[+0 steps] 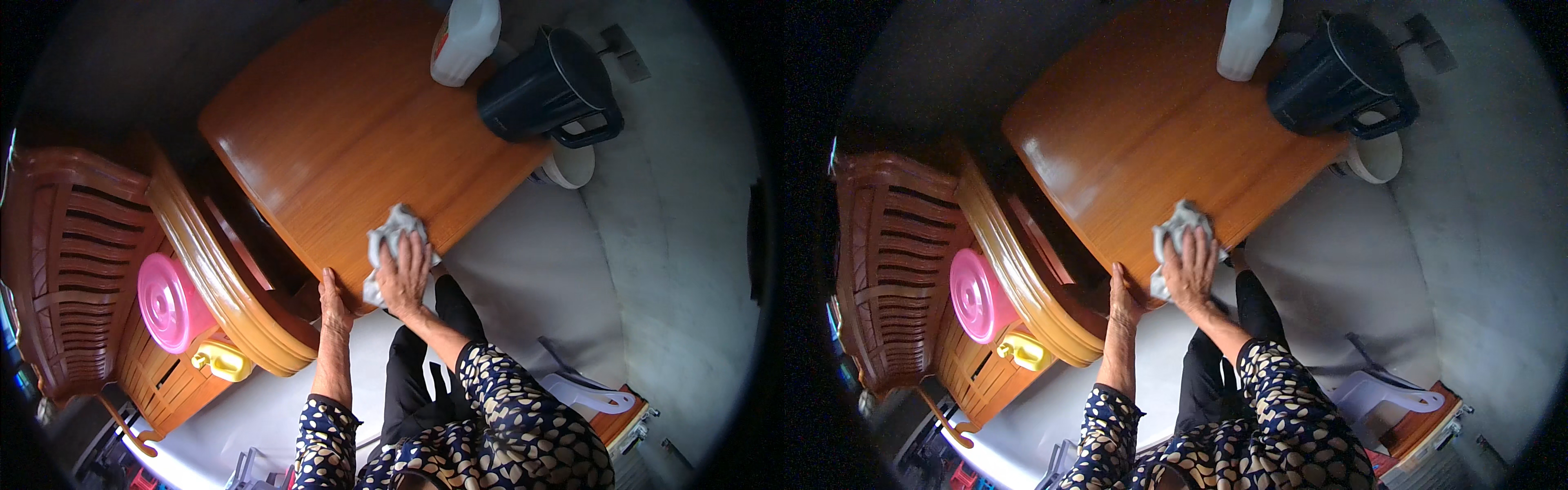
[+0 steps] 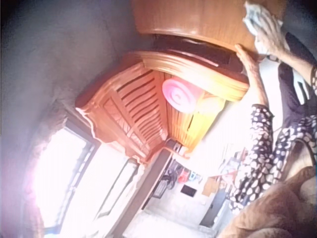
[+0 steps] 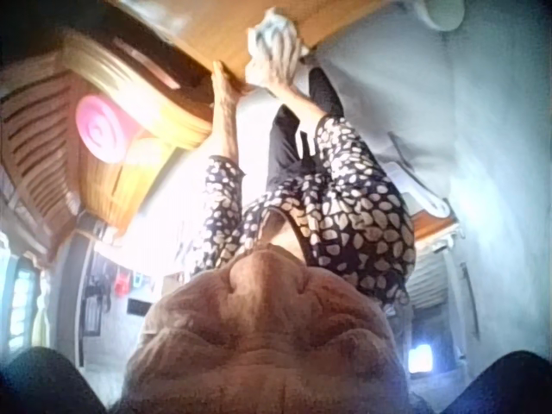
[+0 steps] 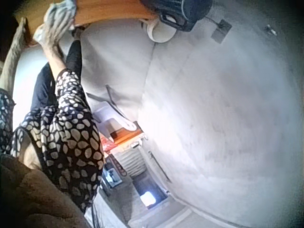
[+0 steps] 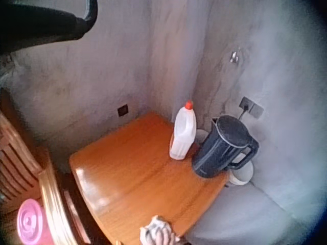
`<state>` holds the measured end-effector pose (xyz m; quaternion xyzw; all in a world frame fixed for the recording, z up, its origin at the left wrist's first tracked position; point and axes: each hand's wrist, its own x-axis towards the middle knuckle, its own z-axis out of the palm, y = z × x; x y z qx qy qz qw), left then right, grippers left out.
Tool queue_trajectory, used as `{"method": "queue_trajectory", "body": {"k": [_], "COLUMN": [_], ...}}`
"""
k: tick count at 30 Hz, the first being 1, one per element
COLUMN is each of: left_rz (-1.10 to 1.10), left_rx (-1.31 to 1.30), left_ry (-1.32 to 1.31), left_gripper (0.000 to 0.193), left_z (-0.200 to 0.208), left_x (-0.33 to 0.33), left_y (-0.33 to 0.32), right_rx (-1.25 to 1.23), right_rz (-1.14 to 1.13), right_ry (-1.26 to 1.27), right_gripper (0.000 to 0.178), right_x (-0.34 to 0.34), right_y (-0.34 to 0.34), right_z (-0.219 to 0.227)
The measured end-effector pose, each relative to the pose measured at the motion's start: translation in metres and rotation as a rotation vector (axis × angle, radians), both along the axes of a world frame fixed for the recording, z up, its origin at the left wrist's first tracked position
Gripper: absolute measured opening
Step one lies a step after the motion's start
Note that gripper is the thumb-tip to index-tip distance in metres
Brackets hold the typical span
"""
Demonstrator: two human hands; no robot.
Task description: The person wipes a wooden table surface with a cloth, moving a pink container and a yellow bottle to reach the area. They then wipe the white and yellow bottles individually with the cloth before placing them back on the table. Finally, the person wipes the pink container and places the cloth inside it.
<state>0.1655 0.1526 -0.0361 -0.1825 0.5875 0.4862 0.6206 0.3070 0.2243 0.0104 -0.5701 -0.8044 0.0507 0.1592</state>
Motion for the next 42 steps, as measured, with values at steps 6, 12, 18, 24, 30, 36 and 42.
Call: {"method": "queue_trajectory", "body": {"k": [6, 12, 18, 24, 30, 36, 42], "left_rz": [0.124, 0.041, -0.096, -0.178, -0.260, -0.299, -0.344], "left_rx": [0.251, -0.025, -0.021, -0.055, -0.085, -0.108, -0.135], "left_ry": [-0.248, 0.113, 0.356, 0.427, 0.444, 0.425, 0.443], "left_gripper": [0.055, 0.076, 0.086, 0.085, 0.086, 0.089, 0.090], "left_z": [0.013, 0.020, 0.020, 0.020, 0.026, 0.030, 0.034], "left_x": [0.002, 0.015, 0.022, 0.018, 0.018, 0.017, 0.018], "left_y": [0.009, 0.008, 0.012, 0.013, 0.015, 0.014, 0.018], "right_rx": [-0.058, -0.001, 0.009, 0.029, 0.022, 0.074, 0.089], "right_rz": [0.399, 0.149, -0.144, -0.412, -0.706, -0.246, -0.033], "right_ry": [0.070, 0.046, -0.090, -0.073, -0.116, -0.149, -0.071], "right_gripper": [0.041, 0.047, 0.052, 0.053, 0.055, 0.059, 0.060], "right_x": [-0.029, 0.038, 0.112, 0.157, 0.132, 0.085, 0.052], "right_y": [-0.040, 0.039, 0.113, 0.171, 0.178, 0.159, 0.232], "right_z": [-0.015, -0.007, -0.001, -0.014, -0.016, -0.009, -0.008]}}
